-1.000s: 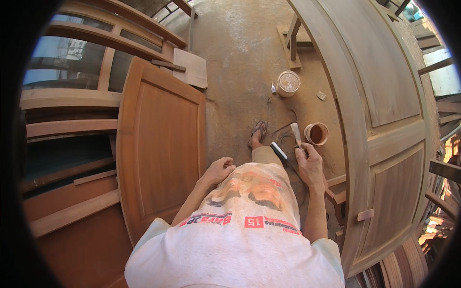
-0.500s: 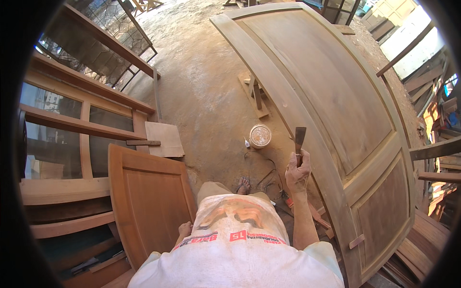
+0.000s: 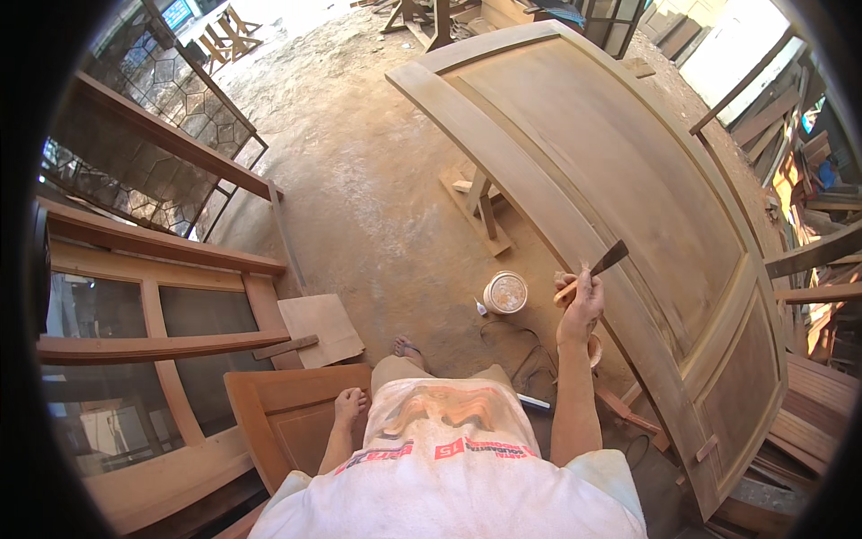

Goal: The person sands the grooves of a wooden door using a sanding block, brushes away dust with a handheld broom, and then applies putty or wood filler to the joints with a putty knife.

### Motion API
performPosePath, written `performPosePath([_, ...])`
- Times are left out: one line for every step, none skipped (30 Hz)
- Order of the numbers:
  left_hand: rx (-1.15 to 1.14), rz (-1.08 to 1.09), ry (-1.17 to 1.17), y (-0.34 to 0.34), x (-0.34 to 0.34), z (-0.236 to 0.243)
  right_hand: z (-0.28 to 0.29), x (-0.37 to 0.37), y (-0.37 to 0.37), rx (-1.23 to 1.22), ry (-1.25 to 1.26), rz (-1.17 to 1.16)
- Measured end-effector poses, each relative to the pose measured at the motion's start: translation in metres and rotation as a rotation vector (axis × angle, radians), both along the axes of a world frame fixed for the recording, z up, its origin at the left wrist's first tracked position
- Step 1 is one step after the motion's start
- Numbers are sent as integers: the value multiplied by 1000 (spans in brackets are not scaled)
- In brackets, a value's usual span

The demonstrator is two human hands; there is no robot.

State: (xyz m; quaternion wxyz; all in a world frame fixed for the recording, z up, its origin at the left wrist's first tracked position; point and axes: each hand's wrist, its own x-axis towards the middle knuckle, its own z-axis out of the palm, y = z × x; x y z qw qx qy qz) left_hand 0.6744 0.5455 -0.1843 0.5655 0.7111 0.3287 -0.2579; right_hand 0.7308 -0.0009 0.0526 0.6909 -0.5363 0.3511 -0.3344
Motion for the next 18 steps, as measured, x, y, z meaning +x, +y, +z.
performPosePath([23, -5, 4, 15, 22, 1, -14, 14, 8, 104, 15, 8])
performPosePath([43, -7, 1, 29, 44, 1, -23, 32, 16, 205, 22, 20])
performPosePath([83, 3, 16, 44, 64, 2, -31, 45, 22, 306, 28, 32])
performPosePath([76, 16, -11, 53, 91, 3, -30, 66, 34, 227, 19, 6])
performPosePath([76, 28, -25, 64, 108, 4, -29, 80, 54, 155, 24, -20])
performPosePath([76, 40, -39, 74, 128, 6, -28, 94, 69, 83, 28, -46])
performPosePath([88, -10, -14, 96, 147, -2, -25, 109, 78, 207, -13, -20])
performPosePath([81, -27, -36, 98, 173, 0, -31, 121, 82, 221, 2, -4])
performPosePath([73, -43, -57, 94, 196, 0, -37, 132, 84, 236, 16, 13])
performPosePath([60, -55, -83, 86, 224, 1, -40, 148, 86, 245, 25, 34])
performPosePath([49, -71, -85, 80, 248, 2, -39, 165, 89, 156, 52, -7])
performPosePath([33, -81, -75, 73, 276, 2, -39, 184, 90, 153, 24, -11])
performPosePath([16, -90, -59, 66, 301, 1, -33, 204, 92, 150, 3, -14])
performPosePath([4, -97, -44, 62, 323, -1, -30, 223, 94, 150, -19, -15])
performPosePath([-4, -114, -50, 56, 342, -3, -27, 241, 95, 171, 24, 27])
performPosePath([-7, -139, -63, 50, 366, -2, -24, 261, 95, 196, 60, 62])
performPosePath([-11, -163, -75, 44, 386, -2, -25, 280, 96, 222, 95, 99])
performPosePath([-10, -151, -40, 35, 399, 0, -28, 299, 99, 156, 95, 118])
